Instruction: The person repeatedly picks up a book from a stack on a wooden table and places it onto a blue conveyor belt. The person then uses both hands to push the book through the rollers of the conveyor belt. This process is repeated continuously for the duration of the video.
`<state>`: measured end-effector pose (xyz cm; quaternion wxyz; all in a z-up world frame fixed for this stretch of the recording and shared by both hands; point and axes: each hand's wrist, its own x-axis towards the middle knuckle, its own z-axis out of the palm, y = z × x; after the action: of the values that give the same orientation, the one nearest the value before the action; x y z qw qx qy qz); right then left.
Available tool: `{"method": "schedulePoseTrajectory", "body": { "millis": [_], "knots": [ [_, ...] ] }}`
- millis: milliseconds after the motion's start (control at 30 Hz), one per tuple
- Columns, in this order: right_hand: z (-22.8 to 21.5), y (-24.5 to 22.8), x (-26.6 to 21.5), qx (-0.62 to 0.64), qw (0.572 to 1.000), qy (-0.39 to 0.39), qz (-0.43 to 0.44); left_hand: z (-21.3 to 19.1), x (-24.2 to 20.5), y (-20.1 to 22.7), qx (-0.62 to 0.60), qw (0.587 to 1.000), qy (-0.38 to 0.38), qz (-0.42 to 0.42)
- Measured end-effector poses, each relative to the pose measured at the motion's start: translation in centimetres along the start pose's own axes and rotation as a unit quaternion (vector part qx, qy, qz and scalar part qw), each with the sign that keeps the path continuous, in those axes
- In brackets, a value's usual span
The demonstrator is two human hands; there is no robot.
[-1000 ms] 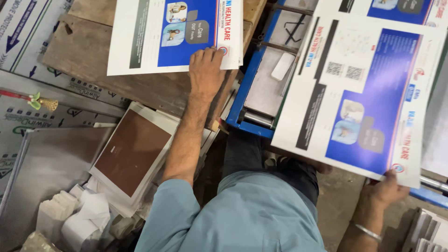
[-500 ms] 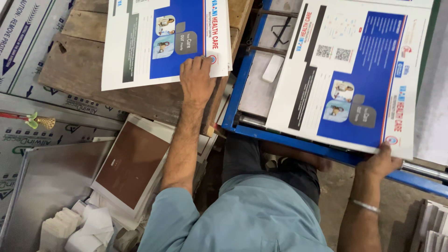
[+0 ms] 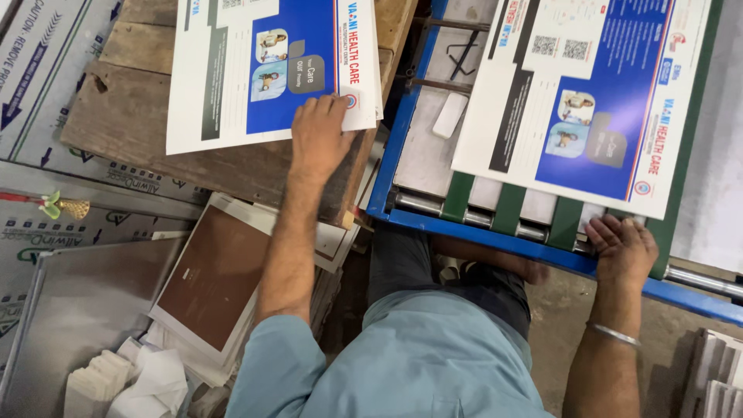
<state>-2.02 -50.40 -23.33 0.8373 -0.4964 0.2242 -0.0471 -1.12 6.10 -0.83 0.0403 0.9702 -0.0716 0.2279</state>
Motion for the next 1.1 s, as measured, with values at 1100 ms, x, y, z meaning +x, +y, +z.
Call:
{"method": "schedulePoseTrajectory", "body": {
  "millis": [1100],
  "knots": [
    [6.3,-4.4,0.1,0.11,0.984,0.014,-0.141,2.9,0.8,-0.1,0.021,0.999,0.025,0.006]
  ]
}}
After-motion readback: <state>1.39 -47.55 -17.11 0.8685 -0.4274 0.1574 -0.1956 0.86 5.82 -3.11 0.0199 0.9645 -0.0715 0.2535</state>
